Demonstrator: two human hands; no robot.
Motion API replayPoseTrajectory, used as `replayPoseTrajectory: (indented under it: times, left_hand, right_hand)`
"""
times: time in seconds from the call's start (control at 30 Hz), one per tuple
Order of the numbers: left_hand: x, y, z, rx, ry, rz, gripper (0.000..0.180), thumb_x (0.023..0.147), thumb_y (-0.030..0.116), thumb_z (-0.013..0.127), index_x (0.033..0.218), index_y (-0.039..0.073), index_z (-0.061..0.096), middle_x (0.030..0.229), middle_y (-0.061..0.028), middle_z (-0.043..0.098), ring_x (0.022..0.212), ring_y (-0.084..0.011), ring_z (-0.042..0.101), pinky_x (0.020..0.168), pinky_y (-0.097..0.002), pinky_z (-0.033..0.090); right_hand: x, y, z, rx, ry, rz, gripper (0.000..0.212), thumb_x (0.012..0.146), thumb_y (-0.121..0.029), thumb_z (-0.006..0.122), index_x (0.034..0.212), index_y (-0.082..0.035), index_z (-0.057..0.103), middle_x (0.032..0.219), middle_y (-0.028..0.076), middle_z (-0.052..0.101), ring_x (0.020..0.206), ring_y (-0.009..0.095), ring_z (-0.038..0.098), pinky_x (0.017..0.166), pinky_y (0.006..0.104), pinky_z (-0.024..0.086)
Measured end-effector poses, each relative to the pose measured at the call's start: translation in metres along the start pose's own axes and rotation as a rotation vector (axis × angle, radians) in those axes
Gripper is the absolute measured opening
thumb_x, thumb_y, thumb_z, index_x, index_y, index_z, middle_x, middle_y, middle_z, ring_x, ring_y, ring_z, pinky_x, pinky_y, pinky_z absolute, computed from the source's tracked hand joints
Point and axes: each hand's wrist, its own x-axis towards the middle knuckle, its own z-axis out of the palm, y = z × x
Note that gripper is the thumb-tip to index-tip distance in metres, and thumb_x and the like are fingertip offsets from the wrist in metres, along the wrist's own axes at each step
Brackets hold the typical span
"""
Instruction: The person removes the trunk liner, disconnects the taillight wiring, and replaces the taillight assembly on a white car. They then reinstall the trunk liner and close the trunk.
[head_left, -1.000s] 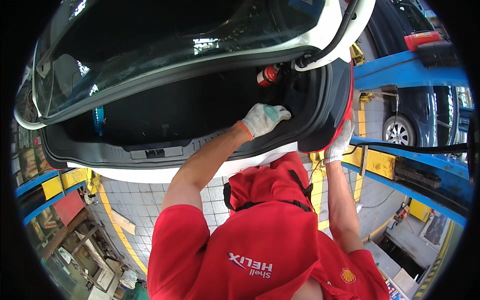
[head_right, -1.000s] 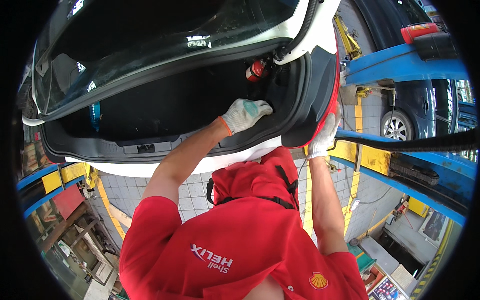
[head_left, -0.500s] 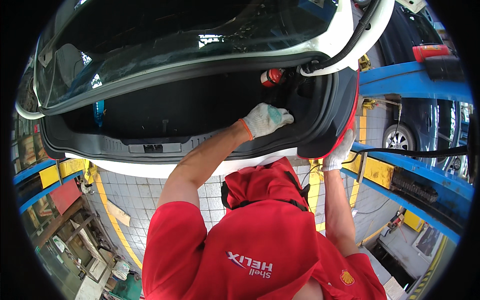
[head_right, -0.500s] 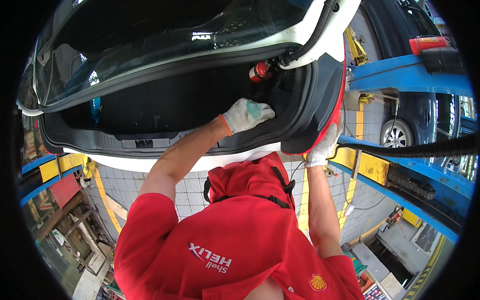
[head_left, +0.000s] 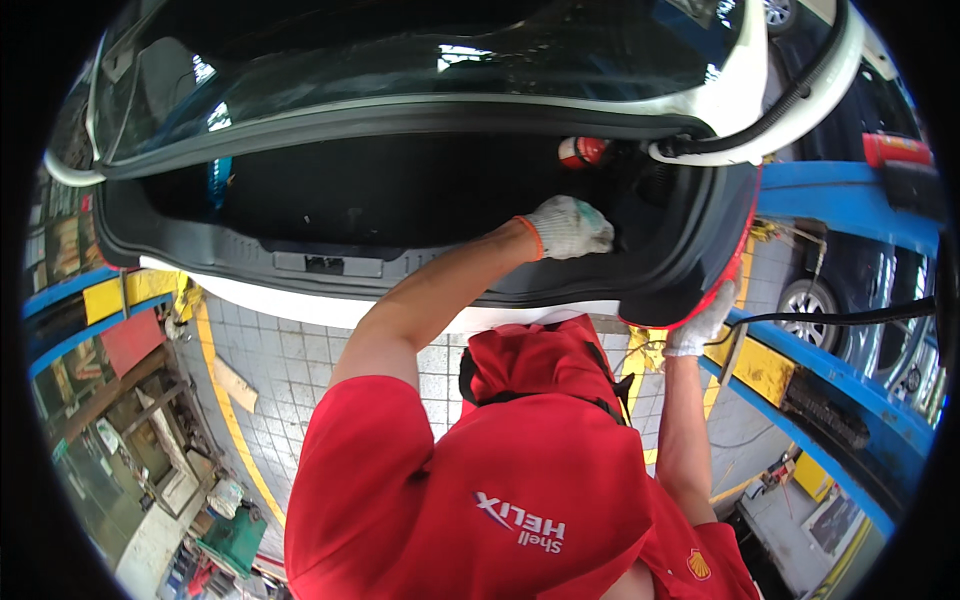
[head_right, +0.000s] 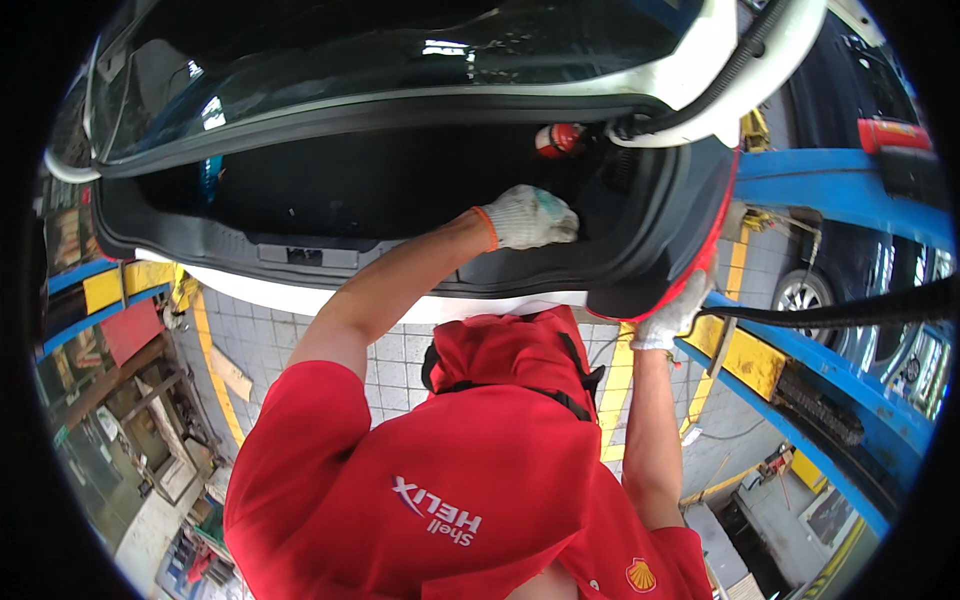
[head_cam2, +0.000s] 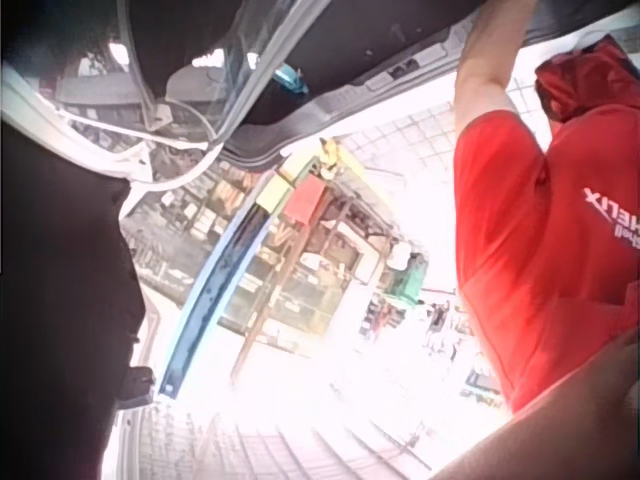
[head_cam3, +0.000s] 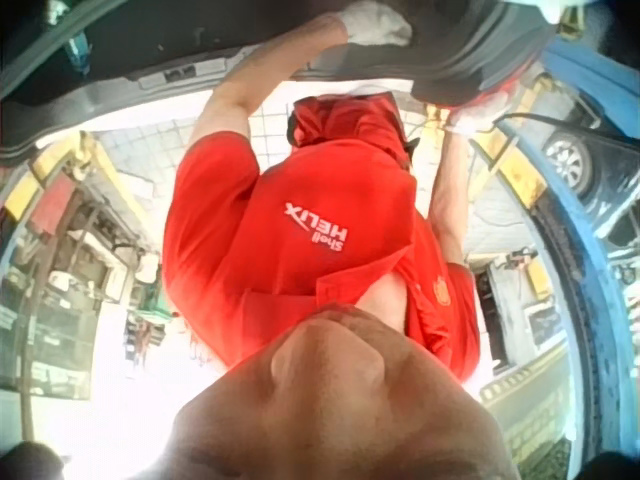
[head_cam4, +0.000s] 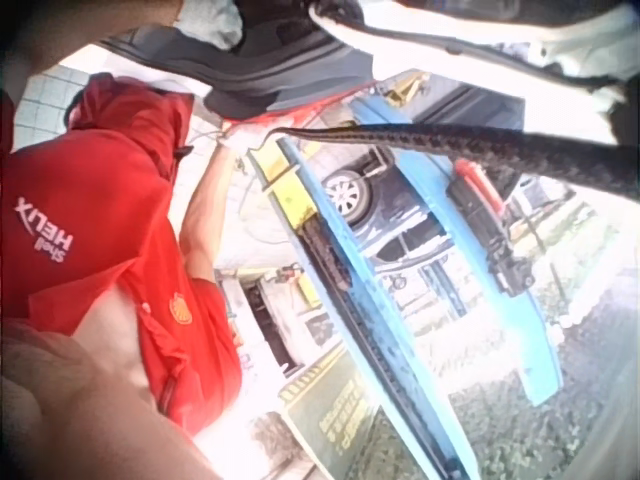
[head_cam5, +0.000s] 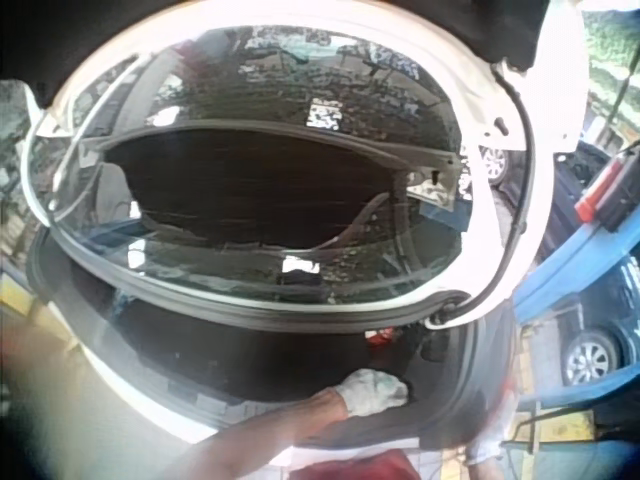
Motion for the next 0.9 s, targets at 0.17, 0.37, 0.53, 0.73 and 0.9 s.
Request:
replayPoseTrajectory:
  times: [0.17,0.37,0.53,0.73,0.9]
  left_hand:
    - [0.0,-0.006,0.01,0.062,0.205,0.173,0.025,0.107,0.039,0.064,0.119,0.021,0.077,0.109,-0.0034,0.076,0.098,-0.0294,0.078,0.081,-0.0439,0.061]
    - [-0.016,-0.004,0.017,0.188,0.331,0.177,0.024,0.109,0.027,0.058,0.125,0.022,0.075,0.113,-0.0008,0.07,0.103,-0.0263,0.076,0.081,-0.0436,0.062]
    - [-0.011,0.0,0.007,0.021,0.111,0.062,0.025,0.109,0.035,0.06,0.122,0.022,0.077,0.12,-0.0045,0.076,0.102,-0.0305,0.077,0.084,-0.0458,0.061]
    - [0.003,-0.002,0.002,-0.01,0.156,0.136,0.026,0.107,0.04,0.064,0.116,0.022,0.079,0.102,-0.0034,0.077,0.092,-0.0334,0.077,0.083,-0.0493,0.061]
    - [-0.013,-0.007,0.002,0.053,0.305,0.236,0.034,0.107,0.049,0.063,0.119,0.022,0.081,0.1,-0.0052,0.077,0.092,-0.0352,0.077,0.083,-0.0512,0.062]
  right_hand:
    - [-0.003,-0.005,0.003,0.03,0.063,0.058,0.063,0.115,-0.042,0.054,0.169,-0.011,0.044,0.168,0.011,0.05,0.153,0.031,0.049,0.13,0.0455,0.038]
    - [0.001,-0.001,-0.004,0.045,0.091,0.139,0.061,0.116,-0.042,0.052,0.168,-0.01,0.046,0.165,0.012,0.053,0.149,0.03,0.053,0.126,0.0445,0.042]
    - [0.004,0.0,-0.005,0.076,0.098,0.179,0.06,0.116,-0.042,0.049,0.166,-0.01,0.046,0.163,0.012,0.055,0.146,0.03,0.056,0.123,0.0436,0.045]
    - [0.001,-0.007,0.001,0.006,0.135,0.18,0.062,0.116,-0.047,0.051,0.167,-0.013,0.047,0.161,0.011,0.057,0.144,0.029,0.057,0.122,0.0419,0.047]
    - [-0.001,-0.007,0.004,-0.015,0.173,0.172,0.061,0.115,-0.046,0.053,0.163,-0.008,0.05,0.157,0.012,0.061,0.141,0.029,0.062,0.121,0.0416,0.05]
